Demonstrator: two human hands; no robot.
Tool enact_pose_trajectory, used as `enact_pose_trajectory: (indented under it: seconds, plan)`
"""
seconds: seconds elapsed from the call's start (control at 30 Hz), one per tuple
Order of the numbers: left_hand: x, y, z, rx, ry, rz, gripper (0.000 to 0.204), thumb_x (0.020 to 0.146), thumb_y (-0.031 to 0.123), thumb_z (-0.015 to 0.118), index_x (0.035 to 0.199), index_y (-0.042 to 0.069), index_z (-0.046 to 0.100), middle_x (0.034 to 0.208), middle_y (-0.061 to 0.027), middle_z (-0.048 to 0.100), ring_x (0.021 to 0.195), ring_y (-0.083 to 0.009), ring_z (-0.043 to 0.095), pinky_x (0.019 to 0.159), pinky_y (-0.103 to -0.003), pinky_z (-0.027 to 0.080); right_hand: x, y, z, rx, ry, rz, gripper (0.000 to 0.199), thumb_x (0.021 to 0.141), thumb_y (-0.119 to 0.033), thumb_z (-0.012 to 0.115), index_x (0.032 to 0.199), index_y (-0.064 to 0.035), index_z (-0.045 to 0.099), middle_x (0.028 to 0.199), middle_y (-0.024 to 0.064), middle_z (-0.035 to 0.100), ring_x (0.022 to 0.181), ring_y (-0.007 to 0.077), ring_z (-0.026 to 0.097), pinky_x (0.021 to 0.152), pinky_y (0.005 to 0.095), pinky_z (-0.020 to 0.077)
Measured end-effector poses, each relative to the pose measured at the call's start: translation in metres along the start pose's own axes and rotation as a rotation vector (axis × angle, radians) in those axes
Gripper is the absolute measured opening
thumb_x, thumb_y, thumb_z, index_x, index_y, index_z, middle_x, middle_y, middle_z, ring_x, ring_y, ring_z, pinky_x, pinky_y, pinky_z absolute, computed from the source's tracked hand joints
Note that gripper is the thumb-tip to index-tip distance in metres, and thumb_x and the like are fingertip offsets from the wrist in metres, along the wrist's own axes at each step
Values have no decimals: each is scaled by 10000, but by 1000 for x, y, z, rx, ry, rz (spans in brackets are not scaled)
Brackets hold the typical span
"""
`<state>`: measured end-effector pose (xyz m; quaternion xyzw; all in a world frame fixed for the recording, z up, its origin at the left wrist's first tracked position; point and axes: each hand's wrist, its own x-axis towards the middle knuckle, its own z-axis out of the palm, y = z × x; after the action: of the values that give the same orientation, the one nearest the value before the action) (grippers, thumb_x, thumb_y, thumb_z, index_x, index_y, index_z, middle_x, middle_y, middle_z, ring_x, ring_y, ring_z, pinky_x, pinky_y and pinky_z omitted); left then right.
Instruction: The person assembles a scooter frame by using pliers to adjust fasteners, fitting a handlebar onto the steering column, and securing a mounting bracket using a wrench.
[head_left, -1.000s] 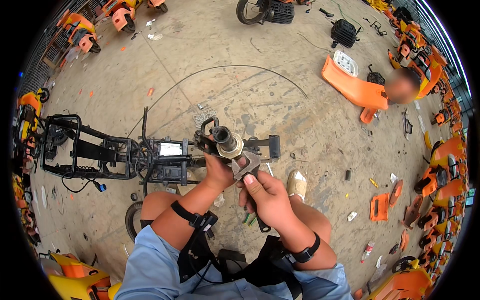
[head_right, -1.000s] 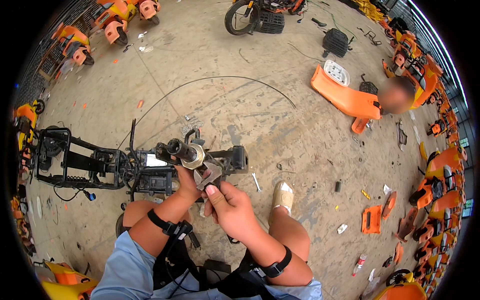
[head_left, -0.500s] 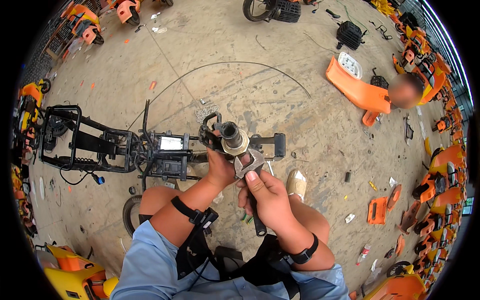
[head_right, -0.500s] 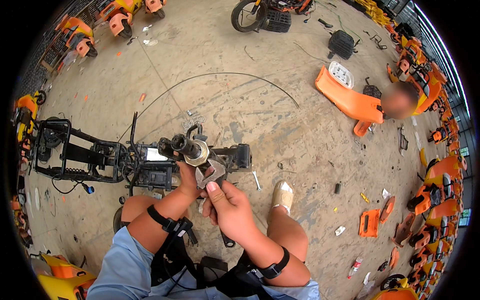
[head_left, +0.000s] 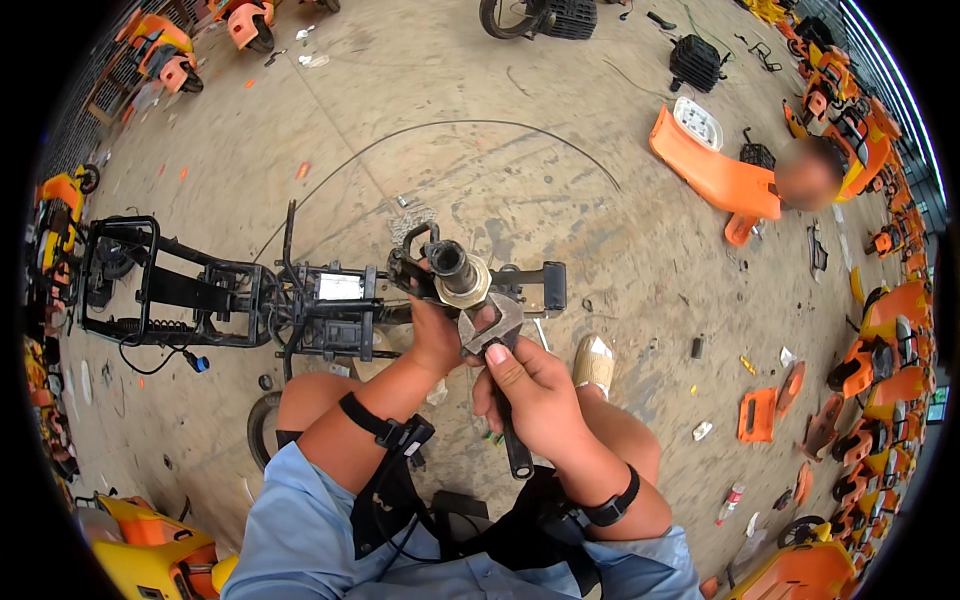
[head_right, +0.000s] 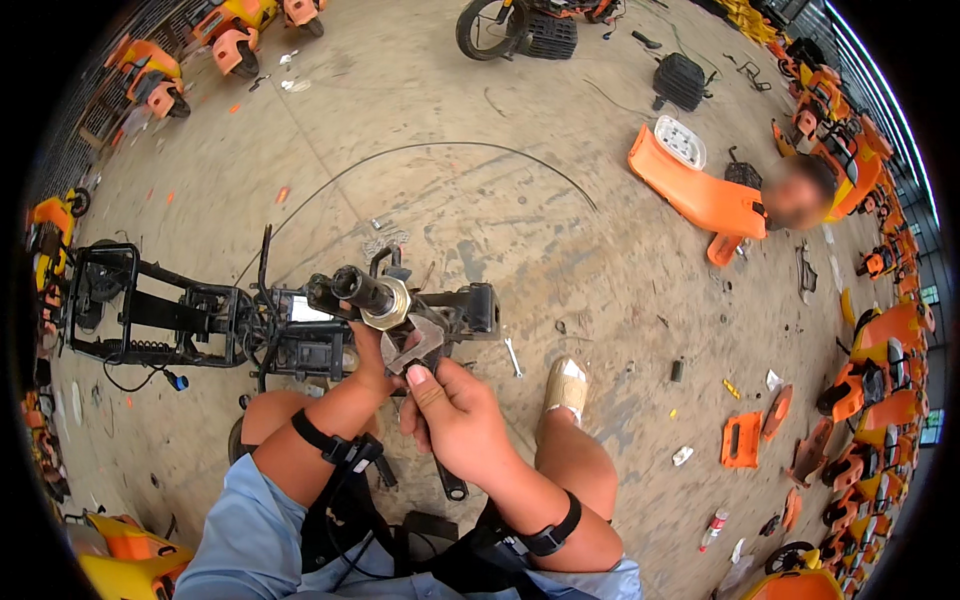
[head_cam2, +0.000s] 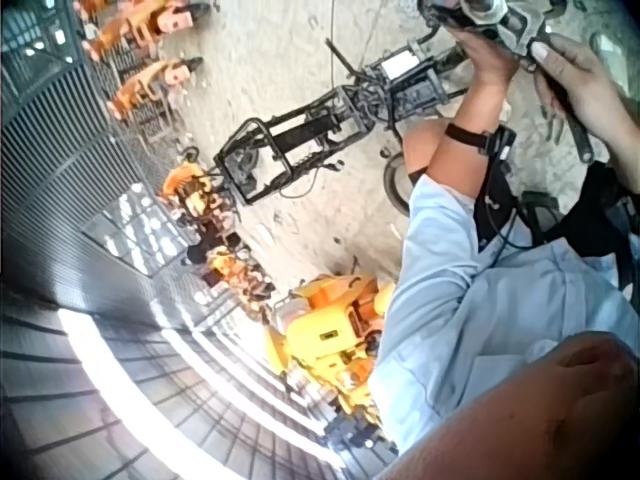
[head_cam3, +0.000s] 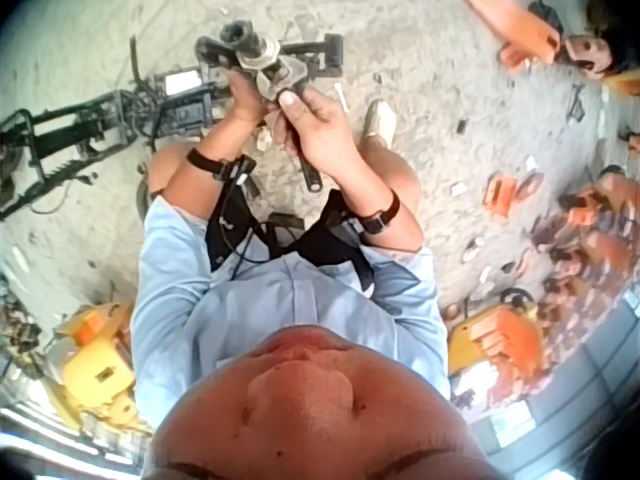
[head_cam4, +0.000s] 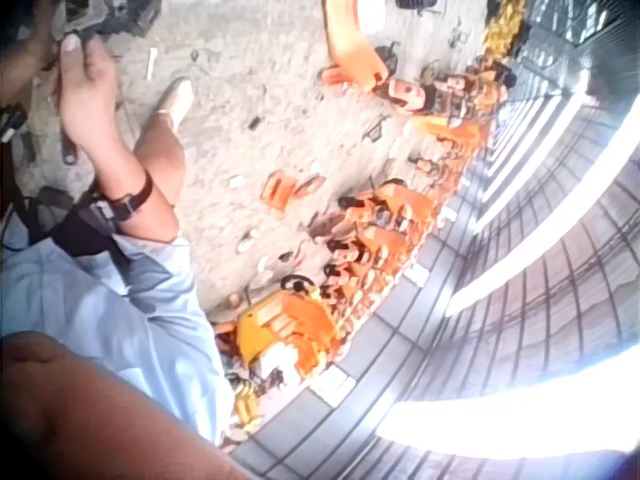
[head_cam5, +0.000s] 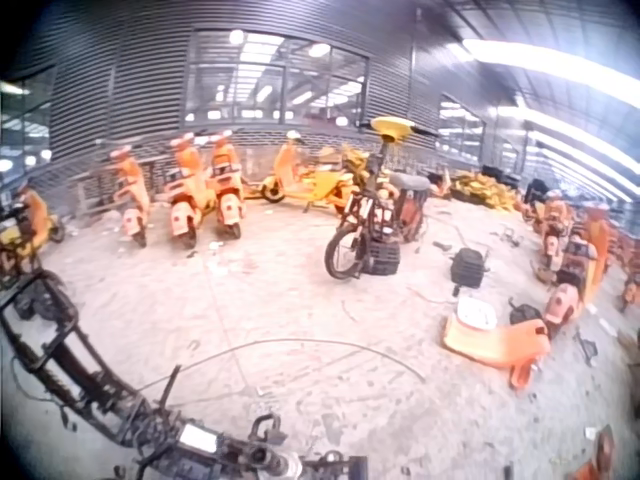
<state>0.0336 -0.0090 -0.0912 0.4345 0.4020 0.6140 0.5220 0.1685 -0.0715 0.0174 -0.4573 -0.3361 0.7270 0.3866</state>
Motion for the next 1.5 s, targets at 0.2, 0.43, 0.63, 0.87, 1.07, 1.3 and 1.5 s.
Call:
enact_pose_trajectory:
  seconds: [0.2, 0.43, 0.63, 0.87, 1.07, 1.3, 1.5]
  plan:
    - [3, -21, -14, -242, 17, -294, 590, 989, 637, 412, 1085, 83, 593, 969, -24, 628, 859, -159, 633, 708, -306, 550, 1, -3, 5, -77, 3, 1, 404, 1056, -388, 492, 1020, 0, 599, 634, 62, 603, 488, 103, 523, 458, 240, 407]
    - [-1, -41, -41, -782, 80, -797, 635, 949, 639, 418, 1145, 55, 576, 1052, -50, 614, 944, -184, 623, 810, -328, 534, 3, 12, 13, 78, 63, -79, 376, 1058, -349, 500, 873, -27, 558, 628, 48, 600, 467, 93, 519, 422, 241, 398]
    - [-20, -21, -56, -1125, 1, -897, 531, 985, 464, 439, 1245, 10, 528, 1176, -80, 580, 1070, -194, 579, 924, -336, 481, 1, 16, 17, -47, 172, -220, 378, 1048, -330, 527, 855, -6, 539, 609, 74, 581, 501, 117, 528, 461, 294, 415]
    - [-26, -8, -85, -1452, 26, -970, 452, 1027, 260, 463, 1361, -44, 471, 1321, -115, 540, 1217, -205, 529, 1058, -346, 420, 10, 42, 26, -76, 247, -413, 357, 1037, -302, 549, 1016, 55, 543, 670, 160, 583, 594, 194, 567, 567, 361, 466]
    - [-30, 11, -46, -896, -64, -913, 429, 1041, 174, 494, 1408, -42, 441, 1373, -125, 503, 1270, -214, 492, 1102, -351, 390, 9, 44, 27, -113, 198, -364, 496, 1049, -283, 518, 1347, 102, 423, 740, 161, 600, 672, 196, 607, 633, 340, 491]
    - [-22, 37, -13, 600, -208, -338, 455, 1025, 180, 563, 1421, 33, 396, 1338, -94, 465, 1242, -204, 450, 1056, -334, 385, 9, 45, 42, 5, 144, -297, 500, 1077, -253, 448, 1457, 43, 317, 763, 76, 616, 619, 109, 570, 582, 270, 475]
    - [-20, 30, -17, 418, -322, -94, 467, 1015, 159, 569, 1430, 40, 391, 1325, -67, 488, 1217, -143, 470, 1037, -268, 395, 2, 37, 52, 112, 170, -289, 284, 1066, -246, 474, 998, 29, 472, 765, 161, 644, 666, 253, 667, 598, 364, 505]
